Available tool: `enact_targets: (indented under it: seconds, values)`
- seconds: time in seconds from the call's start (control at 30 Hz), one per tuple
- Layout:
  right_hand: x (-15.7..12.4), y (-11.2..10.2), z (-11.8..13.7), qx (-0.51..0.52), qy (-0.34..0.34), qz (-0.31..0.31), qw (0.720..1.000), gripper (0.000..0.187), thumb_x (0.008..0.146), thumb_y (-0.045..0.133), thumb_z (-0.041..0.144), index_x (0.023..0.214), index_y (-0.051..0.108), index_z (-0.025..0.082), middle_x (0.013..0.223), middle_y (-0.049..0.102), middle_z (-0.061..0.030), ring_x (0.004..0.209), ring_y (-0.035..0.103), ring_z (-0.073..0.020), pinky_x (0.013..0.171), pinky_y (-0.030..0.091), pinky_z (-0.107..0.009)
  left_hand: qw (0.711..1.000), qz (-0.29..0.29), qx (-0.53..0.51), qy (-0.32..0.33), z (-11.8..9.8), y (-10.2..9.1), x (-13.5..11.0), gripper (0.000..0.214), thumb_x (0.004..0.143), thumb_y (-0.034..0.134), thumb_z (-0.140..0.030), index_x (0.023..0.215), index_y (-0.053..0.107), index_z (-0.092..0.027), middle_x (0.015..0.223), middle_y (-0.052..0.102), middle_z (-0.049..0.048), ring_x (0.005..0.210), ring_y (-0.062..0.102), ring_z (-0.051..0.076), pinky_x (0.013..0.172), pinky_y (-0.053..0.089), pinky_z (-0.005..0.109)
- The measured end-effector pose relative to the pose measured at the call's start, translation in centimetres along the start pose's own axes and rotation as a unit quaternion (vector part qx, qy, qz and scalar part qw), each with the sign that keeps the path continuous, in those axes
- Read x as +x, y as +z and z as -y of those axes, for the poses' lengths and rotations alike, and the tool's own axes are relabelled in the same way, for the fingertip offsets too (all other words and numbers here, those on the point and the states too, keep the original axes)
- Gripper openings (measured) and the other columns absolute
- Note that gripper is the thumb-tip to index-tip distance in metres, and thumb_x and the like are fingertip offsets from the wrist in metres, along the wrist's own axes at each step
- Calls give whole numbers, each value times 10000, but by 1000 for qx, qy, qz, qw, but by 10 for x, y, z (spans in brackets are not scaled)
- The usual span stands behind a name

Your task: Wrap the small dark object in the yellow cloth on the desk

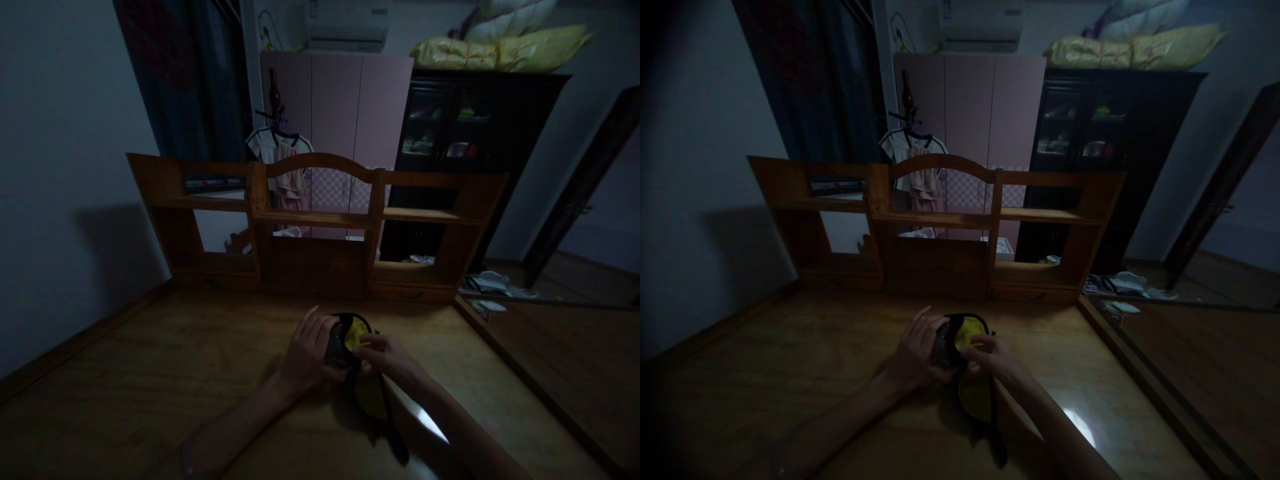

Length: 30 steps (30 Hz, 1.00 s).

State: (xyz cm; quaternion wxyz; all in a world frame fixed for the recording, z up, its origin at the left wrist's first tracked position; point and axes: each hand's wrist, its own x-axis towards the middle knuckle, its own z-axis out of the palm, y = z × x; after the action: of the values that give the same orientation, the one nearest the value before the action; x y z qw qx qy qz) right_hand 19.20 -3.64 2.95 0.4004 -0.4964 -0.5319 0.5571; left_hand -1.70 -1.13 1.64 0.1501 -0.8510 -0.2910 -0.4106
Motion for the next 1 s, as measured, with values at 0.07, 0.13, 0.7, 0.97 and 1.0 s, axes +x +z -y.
enact_targets:
  seconds: [0.07, 0.13, 0.7, 0.97, 1.0]
  values:
    - [0, 1, -1, -12, -16, 6, 1000, 452, 626, 799, 460, 920, 654, 149, 729, 681, -29, 631, 660, -180, 616, 546, -300, 1000, -6, -4, -6, 0, 1, -1, 714, 774, 571, -617, 1258, 443, -108, 1136, 606, 152, 1071, 586, 303, 1086, 348, 577]
    - [0, 1, -1, -20, -40, 12, 999, 434, 617, 793, 480, 871, 661, 155, 745, 680, -34, 707, 670, -211, 634, 548, -309, 1000, -8, -4, -4, 0, 2, -1, 691, 779, 580, -587, 1259, 442, -110, 1139, 605, 151, 1071, 584, 301, 1090, 343, 575]
    - [12, 7, -36, -106, -222, 13, 969, 358, 856, 605, 379, 1165, 585, 199, 1146, 644, -85, 1069, 594, -252, 944, 465, -390, 996, 25, 35, 75, -14, 3, -1, 700, 853, 448, -639, 1276, 471, -81, 1142, 598, 168, 1104, 566, 286, 1093, 356, 563]
    - [11, 4, -39, -251, -299, -43, 920, 376, 886, 506, 238, 1261, 513, 205, 989, 669, -72, 882, 623, -214, 803, 508, -350, 998, 12, 25, 57, -14, 5, -1, 643, 875, 420, -598, 1251, 482, -80, 1113, 602, 159, 1092, 568, 283, 1084, 368, 566]
    - [11, 3, -38, -261, -302, -47, 916, 377, 890, 503, 247, 1265, 509, 208, 995, 671, -73, 873, 624, -213, 794, 508, -347, 998, 9, 20, 51, -14, 6, -2, 629, 870, 431, -588, 1241, 489, -83, 1107, 604, 158, 1084, 572, 286, 1082, 368, 569]
